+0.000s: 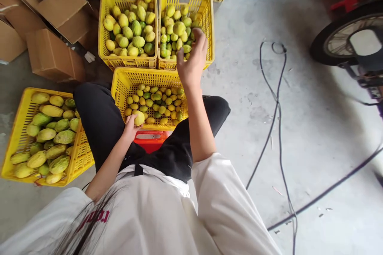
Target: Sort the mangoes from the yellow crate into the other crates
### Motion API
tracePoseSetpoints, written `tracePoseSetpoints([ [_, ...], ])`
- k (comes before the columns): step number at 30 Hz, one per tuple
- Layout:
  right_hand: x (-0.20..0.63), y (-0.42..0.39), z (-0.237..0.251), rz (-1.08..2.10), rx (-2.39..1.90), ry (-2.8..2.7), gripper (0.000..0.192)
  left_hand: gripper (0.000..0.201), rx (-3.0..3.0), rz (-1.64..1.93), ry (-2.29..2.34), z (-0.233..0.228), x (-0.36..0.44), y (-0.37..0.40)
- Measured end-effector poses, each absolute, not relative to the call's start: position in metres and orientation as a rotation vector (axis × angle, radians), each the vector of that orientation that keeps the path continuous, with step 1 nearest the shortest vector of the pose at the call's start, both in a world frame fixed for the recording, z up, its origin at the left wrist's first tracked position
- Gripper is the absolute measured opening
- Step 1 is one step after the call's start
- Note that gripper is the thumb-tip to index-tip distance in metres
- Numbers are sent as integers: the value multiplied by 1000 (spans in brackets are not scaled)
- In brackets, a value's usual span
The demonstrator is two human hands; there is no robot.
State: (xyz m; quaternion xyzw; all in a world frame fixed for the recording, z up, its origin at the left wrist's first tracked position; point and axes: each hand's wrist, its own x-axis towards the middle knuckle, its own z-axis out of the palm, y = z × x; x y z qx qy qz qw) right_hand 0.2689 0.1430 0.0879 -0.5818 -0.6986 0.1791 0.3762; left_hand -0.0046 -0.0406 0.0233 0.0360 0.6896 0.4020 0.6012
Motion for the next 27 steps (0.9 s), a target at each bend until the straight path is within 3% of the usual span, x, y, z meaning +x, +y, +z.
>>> tracePoseSetpoints([
  [3, 287, 113, 71, 233, -1568, -1622, 46, 17, 96, 928, 1614, 25, -4, -42],
  [8, 297, 69, 30, 437, -1633, -1473, 39, 24, 167, 945, 1676, 27, -5, -24],
  [14, 297, 83, 25, 580, -1626, -1370, 34, 21, 445, 1127, 1510, 86, -20, 110],
  [18, 292, 82, 29, 594, -1615, -1368, 32, 54, 855, 1258, 1421, 148, -43, 191],
  [22, 287, 79, 35, 650, -1610, -1366, 26, 35, 1254, 911, 1576, 152, -65, 205],
  [27, 280, 82, 19, 891, -1640, -1479, 14, 29, 1572, -25, 1657, 86, -74, 183],
])
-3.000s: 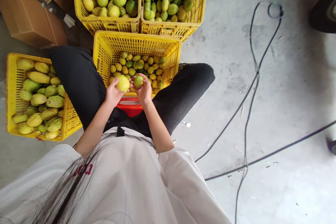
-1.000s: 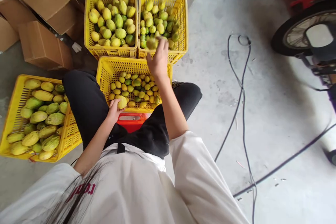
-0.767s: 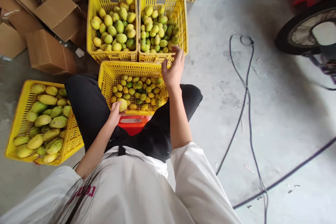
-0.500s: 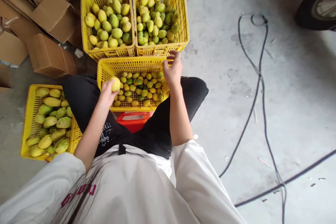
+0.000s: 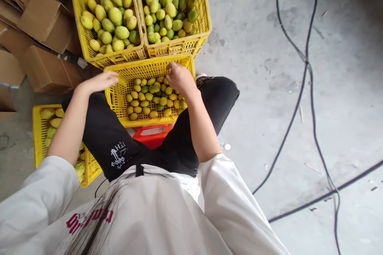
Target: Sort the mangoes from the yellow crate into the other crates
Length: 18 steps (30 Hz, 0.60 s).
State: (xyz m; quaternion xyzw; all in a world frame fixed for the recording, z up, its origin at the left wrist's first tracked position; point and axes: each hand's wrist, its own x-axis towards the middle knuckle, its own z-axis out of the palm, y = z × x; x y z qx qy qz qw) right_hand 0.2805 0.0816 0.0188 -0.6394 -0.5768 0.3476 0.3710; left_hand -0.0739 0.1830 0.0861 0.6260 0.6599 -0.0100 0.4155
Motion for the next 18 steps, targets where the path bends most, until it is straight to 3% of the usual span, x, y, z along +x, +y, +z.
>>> tracePoseSetpoints([
  [4, 271, 86, 0, 1168, -1790, -1839, 17, 47, 1825, -694, 1568, 56, -66, 176],
  [6, 265, 89, 7, 1254, -1940, -2103, 9, 60, 1998, -863, 1431, 59, -58, 177],
  [8, 260, 93, 24, 1275, -2057, -2348, 31, 67, 2137, -909, 1298, 67, -48, 179],
  [11, 251, 100, 53, 1177, -2101, -2541, 50, 68, 2202, -1024, 1284, 74, -34, 183],
  [15, 239, 106, 65, 1291, -2053, -2697, 52, 64, 2051, -1318, 1265, 67, -21, 186],
  [18, 233, 108, 57, 1470, -2013, -2776, 55, 61, 2082, -1306, 1180, 60, -17, 188],
])
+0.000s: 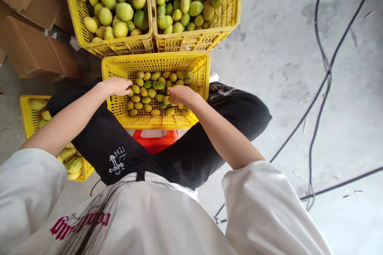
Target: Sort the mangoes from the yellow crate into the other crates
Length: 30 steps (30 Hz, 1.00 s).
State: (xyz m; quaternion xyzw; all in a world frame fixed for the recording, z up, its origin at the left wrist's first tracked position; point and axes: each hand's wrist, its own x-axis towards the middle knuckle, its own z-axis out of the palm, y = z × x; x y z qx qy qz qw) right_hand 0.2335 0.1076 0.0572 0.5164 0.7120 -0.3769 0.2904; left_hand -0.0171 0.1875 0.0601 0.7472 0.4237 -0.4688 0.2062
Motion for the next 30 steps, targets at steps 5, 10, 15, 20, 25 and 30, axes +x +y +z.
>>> tracePoseSetpoints([
  [5, 229, 111, 46, -1027, 1295, 1835, 56, 58, 2246, -1248, 1087, 49, -18, 190],
  [10, 226, 120, 38, -1015, 1286, 1805, 56, 52, 2199, -1300, 1018, 33, -20, 184],
  [15, 223, 128, 20, -1039, 1256, 1808, 58, 53, 2255, -1266, 904, 22, -17, 178],
  [20, 222, 136, 1, -1066, 1240, 1817, 58, 53, 2289, -1295, 843, 6, -17, 175],
  [25, 222, 140, -13, -1034, 1250, 1799, 58, 52, 2256, -1291, 852, -8, -20, 174],
  [30, 222, 141, -24, -1063, 1229, 1781, 58, 52, 2220, -1290, 862, -18, -19, 176],
])
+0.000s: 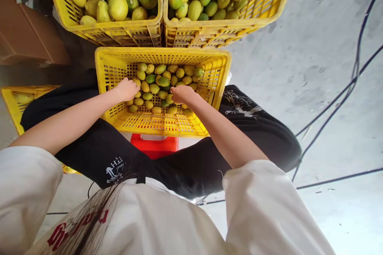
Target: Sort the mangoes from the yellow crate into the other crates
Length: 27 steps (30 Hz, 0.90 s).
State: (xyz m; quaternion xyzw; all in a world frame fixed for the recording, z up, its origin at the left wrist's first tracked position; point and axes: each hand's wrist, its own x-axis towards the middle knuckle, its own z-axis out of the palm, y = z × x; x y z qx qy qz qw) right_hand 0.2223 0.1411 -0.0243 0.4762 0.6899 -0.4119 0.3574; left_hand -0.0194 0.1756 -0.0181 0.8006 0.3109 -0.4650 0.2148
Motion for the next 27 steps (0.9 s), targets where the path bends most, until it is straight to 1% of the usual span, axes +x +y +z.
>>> tracePoseSetpoints([
  [12, 231, 148, -44, -1040, 1259, 1739, 58, 57, 2175, -1266, 876, -41, -27, 180],
  [18, 225, 150, -51, -1097, 1246, 1742, 58, 61, 2130, -1282, 871, -49, -30, 184],
  [27, 213, 150, -52, -1116, 1219, 1760, 56, 56, 2060, -1341, 885, -49, -36, 187],
])
